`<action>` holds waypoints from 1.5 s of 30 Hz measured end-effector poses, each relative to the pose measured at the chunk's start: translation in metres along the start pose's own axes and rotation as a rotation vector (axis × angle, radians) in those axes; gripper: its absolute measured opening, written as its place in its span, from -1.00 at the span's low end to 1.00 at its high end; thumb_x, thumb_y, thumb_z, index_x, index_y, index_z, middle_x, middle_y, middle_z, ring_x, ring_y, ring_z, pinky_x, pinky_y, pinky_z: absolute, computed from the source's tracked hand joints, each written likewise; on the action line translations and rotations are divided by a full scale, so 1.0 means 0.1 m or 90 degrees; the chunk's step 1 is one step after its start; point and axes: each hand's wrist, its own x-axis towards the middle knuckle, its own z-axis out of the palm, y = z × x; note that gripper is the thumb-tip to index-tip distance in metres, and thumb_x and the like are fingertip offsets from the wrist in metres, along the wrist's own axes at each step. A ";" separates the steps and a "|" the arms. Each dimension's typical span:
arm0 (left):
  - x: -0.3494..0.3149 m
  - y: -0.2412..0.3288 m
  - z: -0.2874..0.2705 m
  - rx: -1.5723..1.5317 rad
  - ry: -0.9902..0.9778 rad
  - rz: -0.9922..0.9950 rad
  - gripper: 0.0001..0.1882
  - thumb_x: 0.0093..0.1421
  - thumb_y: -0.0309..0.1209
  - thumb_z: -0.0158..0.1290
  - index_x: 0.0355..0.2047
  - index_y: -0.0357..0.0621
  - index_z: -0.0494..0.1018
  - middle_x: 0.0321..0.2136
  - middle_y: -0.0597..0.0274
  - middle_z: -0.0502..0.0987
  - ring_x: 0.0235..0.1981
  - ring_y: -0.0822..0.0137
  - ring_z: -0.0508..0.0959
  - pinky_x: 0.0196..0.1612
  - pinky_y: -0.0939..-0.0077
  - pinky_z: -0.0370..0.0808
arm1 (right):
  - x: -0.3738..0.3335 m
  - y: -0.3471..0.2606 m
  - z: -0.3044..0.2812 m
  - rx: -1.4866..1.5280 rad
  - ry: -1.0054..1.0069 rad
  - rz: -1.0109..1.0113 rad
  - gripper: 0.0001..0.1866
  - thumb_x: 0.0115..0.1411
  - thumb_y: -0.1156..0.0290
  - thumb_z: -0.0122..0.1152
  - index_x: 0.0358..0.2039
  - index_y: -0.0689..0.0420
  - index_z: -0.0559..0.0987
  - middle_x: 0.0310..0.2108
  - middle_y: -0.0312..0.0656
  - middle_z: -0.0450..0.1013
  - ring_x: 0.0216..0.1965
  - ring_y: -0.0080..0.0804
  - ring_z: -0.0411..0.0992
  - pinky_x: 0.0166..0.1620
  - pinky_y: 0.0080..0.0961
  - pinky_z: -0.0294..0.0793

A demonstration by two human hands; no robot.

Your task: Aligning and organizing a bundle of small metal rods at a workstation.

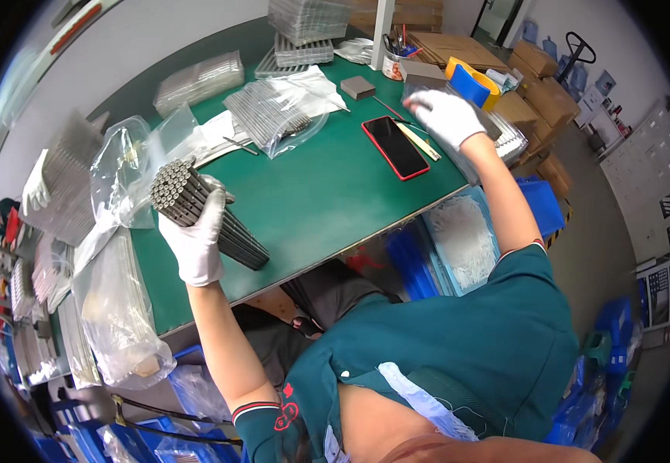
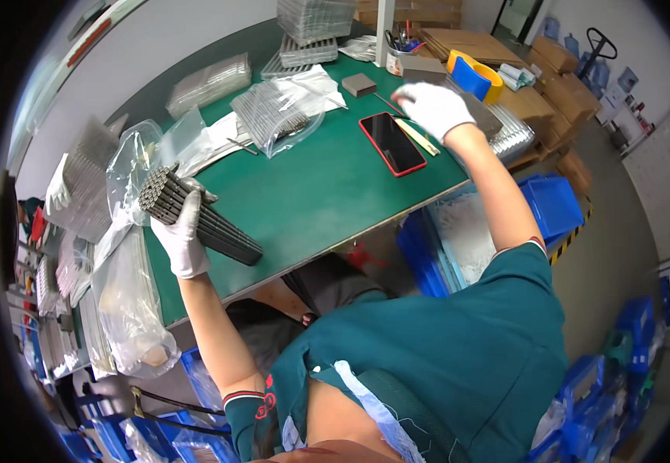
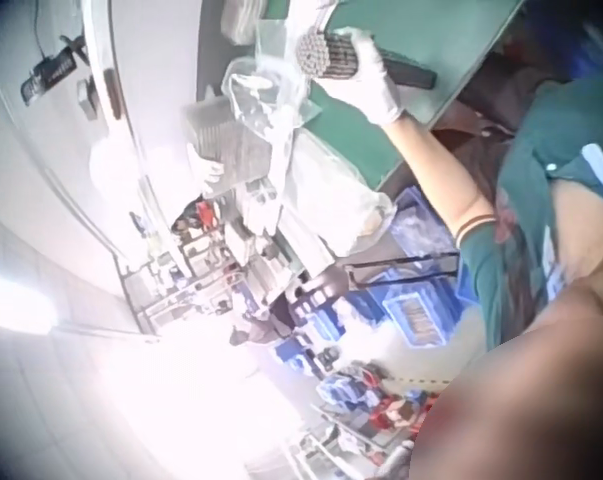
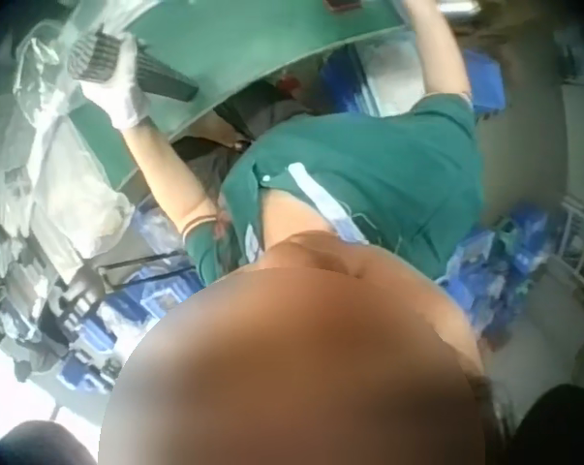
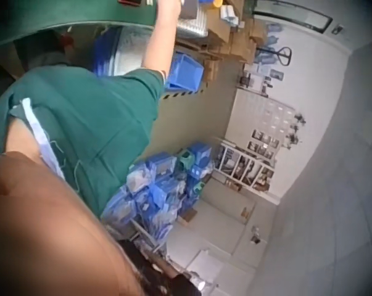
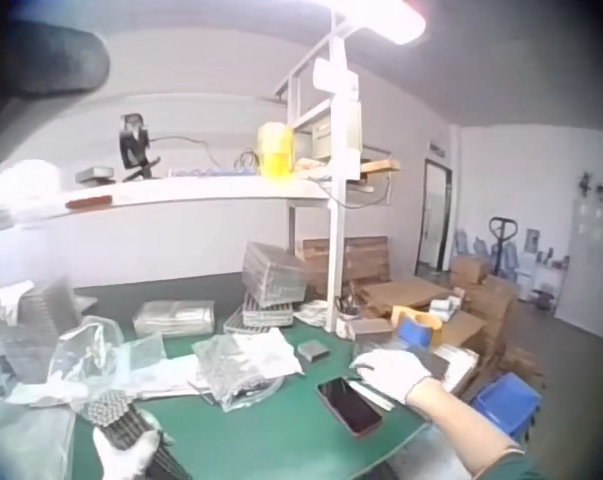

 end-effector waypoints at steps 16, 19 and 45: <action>0.00 -0.01 0.02 0.004 -0.005 -0.012 -0.62 0.01 -0.68 0.10 -0.13 -0.31 0.32 -0.40 0.16 0.48 -0.43 0.38 0.51 -0.33 0.46 0.54 | 0.17 0.46 0.87 -0.286 -0.138 0.117 -0.53 0.21 -0.01 -0.10 -0.44 0.11 0.62 -0.39 -0.04 0.54 -0.31 -0.11 0.52 -0.26 -0.26 0.49; 0.01 -0.01 0.01 0.005 -0.006 -0.011 -0.62 0.02 -0.67 0.10 -0.13 -0.31 0.31 -0.40 0.15 0.48 -0.43 0.38 0.51 -0.33 0.46 0.54 | 0.23 0.41 0.85 -0.304 -0.173 0.114 -0.54 0.20 0.00 -0.08 -0.43 0.10 0.63 -0.38 -0.03 0.54 -0.29 -0.11 0.52 -0.26 -0.27 0.49; -0.32 -0.63 -0.11 0.247 -0.021 0.032 -0.30 -0.05 -0.41 0.26 0.08 -0.26 0.19 -0.06 0.11 0.41 -0.07 0.32 0.45 -0.05 0.49 0.40 | 0.36 -2.76 0.56 1.097 -0.102 -0.290 -0.63 -0.14 0.49 0.35 -0.28 0.18 0.44 -0.47 -0.36 0.40 -0.43 -0.67 0.35 -0.31 -0.65 0.41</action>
